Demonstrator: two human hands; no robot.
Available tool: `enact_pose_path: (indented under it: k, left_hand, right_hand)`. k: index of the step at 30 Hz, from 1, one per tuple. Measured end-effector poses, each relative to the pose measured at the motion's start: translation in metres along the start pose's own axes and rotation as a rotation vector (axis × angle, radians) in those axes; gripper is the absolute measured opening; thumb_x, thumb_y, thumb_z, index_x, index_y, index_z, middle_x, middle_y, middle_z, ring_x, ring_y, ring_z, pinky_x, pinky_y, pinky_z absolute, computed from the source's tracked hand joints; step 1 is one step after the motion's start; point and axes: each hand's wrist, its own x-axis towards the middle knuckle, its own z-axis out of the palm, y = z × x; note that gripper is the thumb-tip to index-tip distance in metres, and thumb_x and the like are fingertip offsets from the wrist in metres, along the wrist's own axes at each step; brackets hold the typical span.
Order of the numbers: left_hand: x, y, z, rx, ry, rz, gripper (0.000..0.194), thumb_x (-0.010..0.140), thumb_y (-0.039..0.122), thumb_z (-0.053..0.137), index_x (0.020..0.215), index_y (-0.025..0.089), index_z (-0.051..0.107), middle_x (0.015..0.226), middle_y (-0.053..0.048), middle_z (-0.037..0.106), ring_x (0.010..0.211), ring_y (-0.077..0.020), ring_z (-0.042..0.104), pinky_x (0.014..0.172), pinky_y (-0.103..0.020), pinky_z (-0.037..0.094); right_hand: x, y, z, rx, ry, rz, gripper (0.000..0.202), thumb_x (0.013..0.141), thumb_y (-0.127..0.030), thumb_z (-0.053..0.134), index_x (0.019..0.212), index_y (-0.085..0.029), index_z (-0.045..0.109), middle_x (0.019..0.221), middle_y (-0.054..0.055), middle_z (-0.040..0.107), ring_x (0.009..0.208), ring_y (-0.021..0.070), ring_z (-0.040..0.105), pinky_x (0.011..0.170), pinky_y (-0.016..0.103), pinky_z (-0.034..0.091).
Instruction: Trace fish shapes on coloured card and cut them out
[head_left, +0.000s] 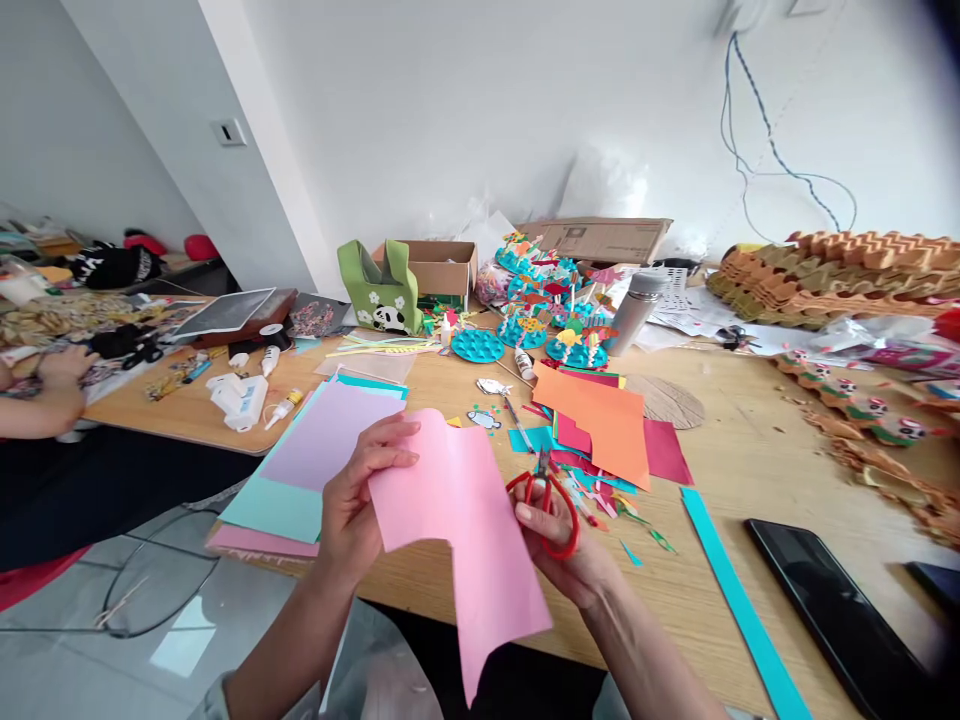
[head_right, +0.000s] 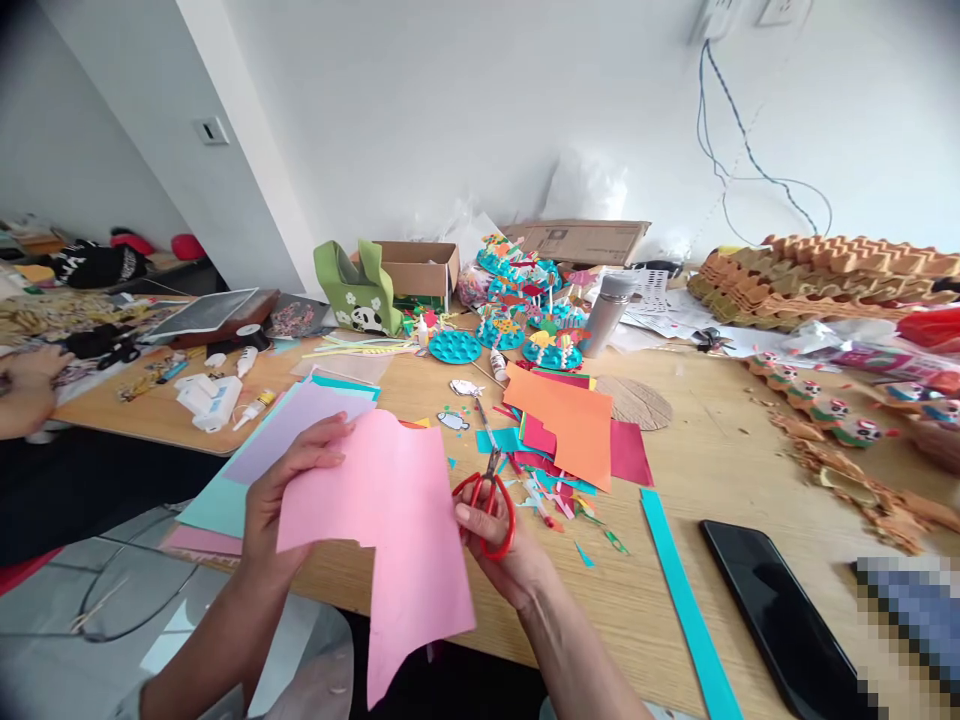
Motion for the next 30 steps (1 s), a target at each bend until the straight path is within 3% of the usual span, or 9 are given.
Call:
enact_pose_path:
  k: [2,5,7,11,13,18,23,27,30]
  left_hand:
    - [0.002,-0.014,0.005,-0.107,0.132,-0.161,0.021,0.079,0.034,0.072,0.098,0.025,0.073,0.129,-0.008,0.061,0.127,-0.0307,0.049,0.106,-0.045,0.038]
    - [0.005,-0.034,0.016,-0.421,0.355,-0.494,0.047,0.076,0.042,0.073,0.118,0.025,0.065,0.134,-0.007,0.058,0.130,-0.0298,0.046,0.103,-0.041,0.041]
    - [0.007,-0.043,0.022,-0.637,0.351,-0.698,0.049,0.078,0.047,0.070,0.118,0.020,0.064,0.128,-0.010,0.061,0.125,-0.0308,0.050,0.101,-0.043,0.044]
    - [0.011,-0.052,0.031,-0.993,0.126,-0.961,0.067,0.085,0.067,0.050,0.120,0.012,0.062,0.121,-0.018,0.064,0.115,-0.0335,0.058,0.098,-0.051,0.044]
    - [0.013,-0.057,0.035,-1.099,0.060,-0.983,0.071,0.085,0.070,0.046,0.115,0.008,0.063,0.117,-0.020,0.065,0.111,-0.0322,0.060,0.099,-0.050,0.044]
    - [0.020,-0.076,0.050,-1.158,0.079,-0.842,0.056,0.082,0.058,0.063,0.104,0.006,0.067,0.108,-0.016,0.068,0.100,-0.0219,0.064,0.092,-0.031,0.046]
    - [0.023,-0.087,0.074,-1.235,-0.081,-0.878,0.049,0.073,0.055,0.074,0.098,0.013,0.068,0.100,-0.012,0.070,0.097,-0.0256,0.065,0.087,-0.033,0.047]
    - [0.034,-0.091,0.089,-1.258,-0.146,-0.879,0.050,0.077,0.049,0.072,0.108,0.011,0.066,0.105,-0.014,0.070,0.108,-0.0299,0.062,0.093,-0.038,0.045]
    - [0.054,-0.094,0.090,-1.261,-0.140,-0.857,0.049,0.083,0.049,0.064,0.113,0.010,0.064,0.108,-0.014,0.070,0.112,-0.0314,0.061,0.097,-0.042,0.043]
  right_hand:
    - [0.011,-0.011,0.005,-0.063,0.048,-0.105,0.031,0.062,-0.026,0.083,0.062,-0.019,0.054,0.061,-0.005,0.049,0.058,0.0094,0.043,0.055,0.023,0.035]
    - [0.026,-0.030,0.008,-0.194,0.124,-0.223,0.027,0.063,-0.025,0.081,0.069,-0.020,0.055,0.067,-0.004,0.051,0.061,0.0108,0.043,0.056,0.025,0.035]
    - [0.034,-0.040,0.010,-0.266,0.159,-0.305,0.026,0.064,-0.025,0.080,0.073,-0.020,0.056,0.071,-0.003,0.053,0.064,0.0115,0.046,0.059,0.025,0.036]
    - [0.044,-0.055,0.012,-0.350,0.179,-0.385,0.026,0.067,-0.027,0.078,0.077,-0.021,0.056,0.072,-0.004,0.053,0.065,0.0117,0.048,0.061,0.026,0.037]
    - [0.048,-0.061,0.013,-0.361,0.185,-0.392,0.026,0.068,-0.027,0.078,0.079,-0.021,0.055,0.072,-0.004,0.053,0.065,0.0116,0.047,0.061,0.025,0.037]
    - [0.056,-0.077,0.020,-0.346,0.213,-0.486,0.027,0.065,-0.027,0.078,0.076,-0.021,0.055,0.076,-0.001,0.052,0.069,0.0142,0.050,0.063,0.027,0.040]
    - [0.066,-0.097,0.037,-0.293,0.162,-0.547,0.027,0.061,-0.026,0.077,0.075,-0.022,0.054,0.074,-0.002,0.051,0.066,0.0136,0.050,0.061,0.028,0.041]
    - [0.075,-0.105,0.040,-0.347,0.082,-0.566,0.027,0.063,-0.028,0.076,0.078,-0.024,0.053,0.075,-0.002,0.053,0.065,0.0138,0.051,0.060,0.028,0.041]
    - [0.083,-0.108,0.032,-0.420,0.075,-0.564,0.028,0.065,-0.030,0.074,0.079,-0.024,0.051,0.074,-0.002,0.052,0.064,0.0148,0.051,0.060,0.029,0.042]
